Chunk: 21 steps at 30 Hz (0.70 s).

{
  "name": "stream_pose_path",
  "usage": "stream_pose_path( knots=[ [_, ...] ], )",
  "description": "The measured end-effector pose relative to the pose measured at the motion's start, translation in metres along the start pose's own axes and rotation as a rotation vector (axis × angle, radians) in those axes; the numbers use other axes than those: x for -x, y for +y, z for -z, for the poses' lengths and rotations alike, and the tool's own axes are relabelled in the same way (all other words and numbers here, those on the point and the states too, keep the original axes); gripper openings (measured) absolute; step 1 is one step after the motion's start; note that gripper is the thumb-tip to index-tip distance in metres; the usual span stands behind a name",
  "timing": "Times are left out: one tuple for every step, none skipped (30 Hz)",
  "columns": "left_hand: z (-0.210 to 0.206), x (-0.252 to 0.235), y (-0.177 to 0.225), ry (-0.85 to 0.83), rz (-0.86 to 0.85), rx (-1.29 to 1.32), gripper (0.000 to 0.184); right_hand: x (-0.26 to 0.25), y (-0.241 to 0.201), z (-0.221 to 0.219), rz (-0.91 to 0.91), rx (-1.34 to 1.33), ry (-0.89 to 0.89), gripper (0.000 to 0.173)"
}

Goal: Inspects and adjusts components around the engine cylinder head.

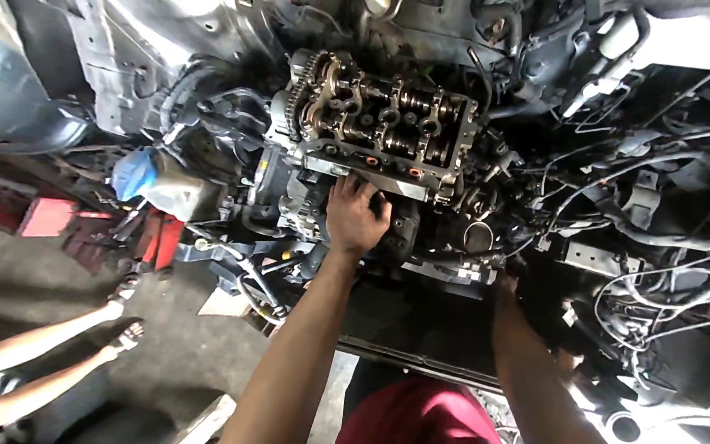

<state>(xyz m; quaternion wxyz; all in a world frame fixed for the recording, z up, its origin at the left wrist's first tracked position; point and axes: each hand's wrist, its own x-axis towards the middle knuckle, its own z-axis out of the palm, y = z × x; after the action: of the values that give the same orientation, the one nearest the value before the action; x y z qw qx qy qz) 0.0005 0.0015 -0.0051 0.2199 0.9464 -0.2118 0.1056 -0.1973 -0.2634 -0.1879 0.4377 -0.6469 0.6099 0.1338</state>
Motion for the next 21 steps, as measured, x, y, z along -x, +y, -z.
stream_pose_path(
  knots=[
    [0.000,0.000,0.000,0.002,0.002,-0.001,0.023,0.000,0.000,-0.002,-0.015,-0.038,0.032,0.049],
    [-0.001,0.001,0.000,0.013,-0.003,-0.002,0.022,-0.002,0.001,-0.002,-0.028,-0.036,0.055,0.051],
    [-0.003,0.000,-0.001,0.035,-0.015,-0.006,0.022,-0.005,0.002,-0.004,-0.029,-0.013,0.091,0.053],
    [-0.004,0.000,-0.002,0.044,-0.022,-0.005,0.021,-0.009,0.005,-0.005,-0.023,0.016,0.130,0.054],
    [-0.004,-0.001,-0.001,0.041,-0.022,-0.004,0.021,-0.016,0.008,-0.006,-0.011,0.067,0.163,0.055],
    [-0.003,-0.001,-0.001,0.031,-0.018,-0.002,0.021,-0.023,0.011,-0.007,0.007,0.108,0.196,0.057],
    [-0.004,-0.001,-0.002,0.042,-0.021,-0.007,0.022,-0.029,0.013,-0.007,0.029,0.139,0.233,0.057],
    [-0.005,-0.001,-0.003,0.046,-0.021,-0.009,0.022,-0.031,0.014,-0.006,0.052,0.157,0.265,0.058],
    [-0.005,-0.001,-0.003,0.044,-0.019,-0.010,0.022,-0.033,0.015,-0.005,0.072,0.150,0.289,0.059],
    [-0.004,-0.001,-0.003,0.038,-0.016,-0.012,0.023,-0.033,0.015,-0.004,0.088,0.141,0.303,0.060],
    [-0.005,-0.001,-0.003,0.038,-0.014,-0.015,0.023,-0.032,0.013,-0.002,0.097,0.139,0.310,0.060],
    [-0.005,-0.001,-0.003,0.041,-0.014,-0.017,0.023,-0.029,0.010,0.000,0.103,0.150,0.310,0.059],
    [-0.005,-0.001,-0.003,0.046,-0.016,-0.015,0.022,-0.027,0.007,0.002,0.102,0.156,0.301,0.059],
    [-0.005,-0.001,-0.003,0.049,-0.019,-0.010,0.022,-0.026,0.005,0.003,0.100,0.155,0.289,0.059],
    [-0.005,-0.001,-0.003,0.052,-0.021,-0.004,0.022,-0.024,0.003,0.005,0.095,0.150,0.283,0.060],
    [-0.005,-0.001,-0.003,0.053,-0.023,-0.002,0.022,-0.024,0.002,0.005,0.091,0.144,0.285,0.060],
    [-0.005,-0.001,-0.003,0.056,-0.025,-0.003,0.021,-0.023,0.000,0.006,0.088,0.138,0.289,0.060],
    [-0.005,-0.001,-0.003,0.056,-0.026,-0.004,0.021,-0.022,-0.001,0.007,0.083,0.130,0.288,0.061],
    [-0.005,-0.001,-0.004,0.055,-0.026,-0.004,0.020,-0.021,-0.003,0.008,0.078,0.120,0.280,0.062],
    [-0.005,-0.001,-0.004,0.052,-0.023,-0.006,0.020,-0.022,-0.004,0.009,0.069,0.116,0.278,0.063],
    [-0.004,-0.001,-0.003,0.047,-0.020,-0.005,0.020,-0.025,-0.001,0.007,0.067,0.108,0.285,0.064]
  ],
)
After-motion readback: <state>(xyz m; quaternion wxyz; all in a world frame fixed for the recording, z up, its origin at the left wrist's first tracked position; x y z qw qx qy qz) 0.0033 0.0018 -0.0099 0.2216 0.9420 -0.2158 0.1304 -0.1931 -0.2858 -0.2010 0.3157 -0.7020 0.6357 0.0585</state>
